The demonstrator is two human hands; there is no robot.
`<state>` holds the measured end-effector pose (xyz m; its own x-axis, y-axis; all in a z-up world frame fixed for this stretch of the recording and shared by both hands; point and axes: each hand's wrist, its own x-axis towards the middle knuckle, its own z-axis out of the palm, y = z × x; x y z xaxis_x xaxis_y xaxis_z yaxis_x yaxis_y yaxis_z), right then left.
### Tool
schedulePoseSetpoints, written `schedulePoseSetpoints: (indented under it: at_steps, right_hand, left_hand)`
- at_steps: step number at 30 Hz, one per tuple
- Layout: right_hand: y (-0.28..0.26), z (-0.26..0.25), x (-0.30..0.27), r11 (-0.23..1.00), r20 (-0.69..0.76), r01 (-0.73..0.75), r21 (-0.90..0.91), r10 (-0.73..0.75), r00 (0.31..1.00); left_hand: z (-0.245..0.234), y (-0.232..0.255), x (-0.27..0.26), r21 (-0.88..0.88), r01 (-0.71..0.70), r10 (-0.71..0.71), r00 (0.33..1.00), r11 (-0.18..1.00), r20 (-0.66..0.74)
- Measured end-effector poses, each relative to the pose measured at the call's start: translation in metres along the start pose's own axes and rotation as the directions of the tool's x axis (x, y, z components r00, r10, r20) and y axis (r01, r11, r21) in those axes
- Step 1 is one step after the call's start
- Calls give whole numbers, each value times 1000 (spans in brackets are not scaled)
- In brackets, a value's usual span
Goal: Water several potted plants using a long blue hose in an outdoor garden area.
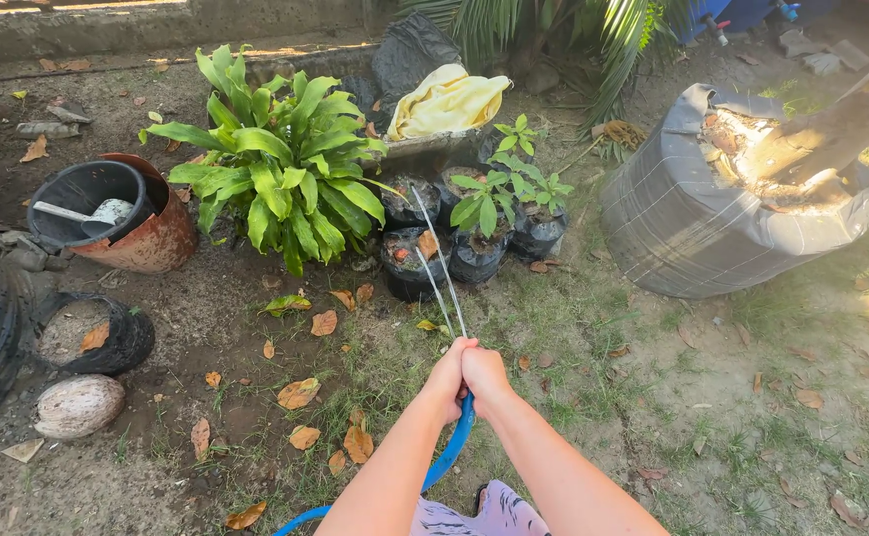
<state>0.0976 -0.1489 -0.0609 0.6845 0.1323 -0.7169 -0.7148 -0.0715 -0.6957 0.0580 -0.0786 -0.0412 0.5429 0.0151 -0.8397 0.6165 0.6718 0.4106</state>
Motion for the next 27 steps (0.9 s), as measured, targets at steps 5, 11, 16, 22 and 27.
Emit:
schedulePoseSetpoints:
  at_steps: [5,11,16,22,27]
  right_hand:
    - [-4,-5,-5,999,-63,4,54,-1,998]
    - [-4,-31,1,995,-157,74,72,-62,986]
    - [-8,-46,0,992,-195,90,87,-71,978]
    - [-8,-56,2,990,-201,107,94,-86,976]
    - [-12,-58,0,992,-186,100,74,-85,979]
  left_hand:
    - [7,-2,6,44,16,-17,1000,999,17]
    - [30,-7,11,84,51,-60,992,995,112]
    - [44,-14,17,84,30,-44,984,996,170]
    - [54,-14,9,75,36,-48,983,997,175]
    - [54,-17,18,60,23,-33,984,998,177]
